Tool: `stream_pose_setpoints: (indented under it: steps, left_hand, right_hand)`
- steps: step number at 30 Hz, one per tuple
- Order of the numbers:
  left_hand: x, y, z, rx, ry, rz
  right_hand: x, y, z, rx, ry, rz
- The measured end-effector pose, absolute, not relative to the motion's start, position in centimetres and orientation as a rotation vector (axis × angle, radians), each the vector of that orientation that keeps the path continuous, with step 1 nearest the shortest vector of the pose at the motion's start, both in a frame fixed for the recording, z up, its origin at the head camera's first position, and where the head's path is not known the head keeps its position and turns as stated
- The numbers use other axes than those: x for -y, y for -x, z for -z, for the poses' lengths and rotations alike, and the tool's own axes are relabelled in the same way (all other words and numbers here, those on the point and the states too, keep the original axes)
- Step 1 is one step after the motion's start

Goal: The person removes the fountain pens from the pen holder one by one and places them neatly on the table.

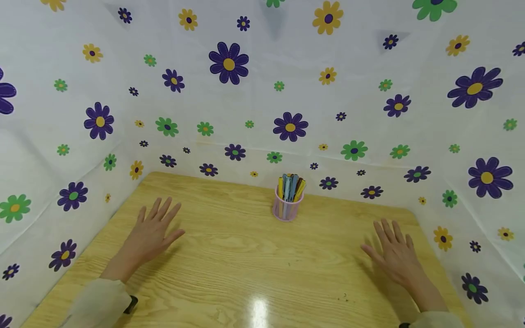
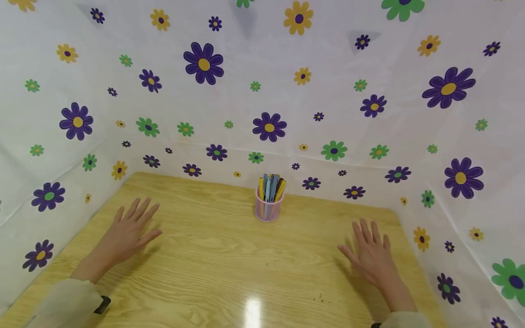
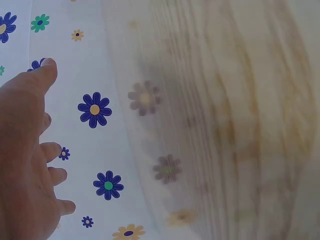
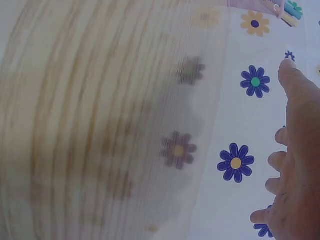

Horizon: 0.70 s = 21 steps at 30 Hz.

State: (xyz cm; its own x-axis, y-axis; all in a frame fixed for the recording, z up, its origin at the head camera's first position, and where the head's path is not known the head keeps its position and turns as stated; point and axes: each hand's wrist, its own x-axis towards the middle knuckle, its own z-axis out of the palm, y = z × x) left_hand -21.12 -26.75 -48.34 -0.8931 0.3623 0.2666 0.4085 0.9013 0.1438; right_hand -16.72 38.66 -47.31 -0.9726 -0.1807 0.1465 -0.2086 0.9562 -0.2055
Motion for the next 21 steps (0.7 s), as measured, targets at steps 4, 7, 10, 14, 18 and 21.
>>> stream_pose_setpoints:
  steps: [4,7,10,14,18,21]
  left_hand:
    - [26.1,21.5,48.4,2.810,0.587,0.301]
    - [25.7,21.9,48.5,2.811,0.589,0.303]
    - [25.3,22.2,48.6,2.830,0.584,0.314]
    - [24.5,22.6,48.6,2.845,0.595,0.344]
    - [23.4,23.0,48.4,2.828,0.609,0.380]
    - [22.6,23.3,48.3,2.823,0.612,0.394]
  right_hand:
    - [-38.2,17.0,47.4,2.997,-0.298,-0.352]
    - [-37.8,17.2,47.5,3.006,-0.296,-0.360]
    - [-37.5,17.4,47.3,3.007,-0.296,-0.366]
    - [-37.1,17.7,47.1,2.999,-0.297,-0.368]
    - [-36.6,18.1,47.1,2.984,-0.313,-0.381]
    - [-36.2,18.4,47.2,2.965,-0.332,-0.403]
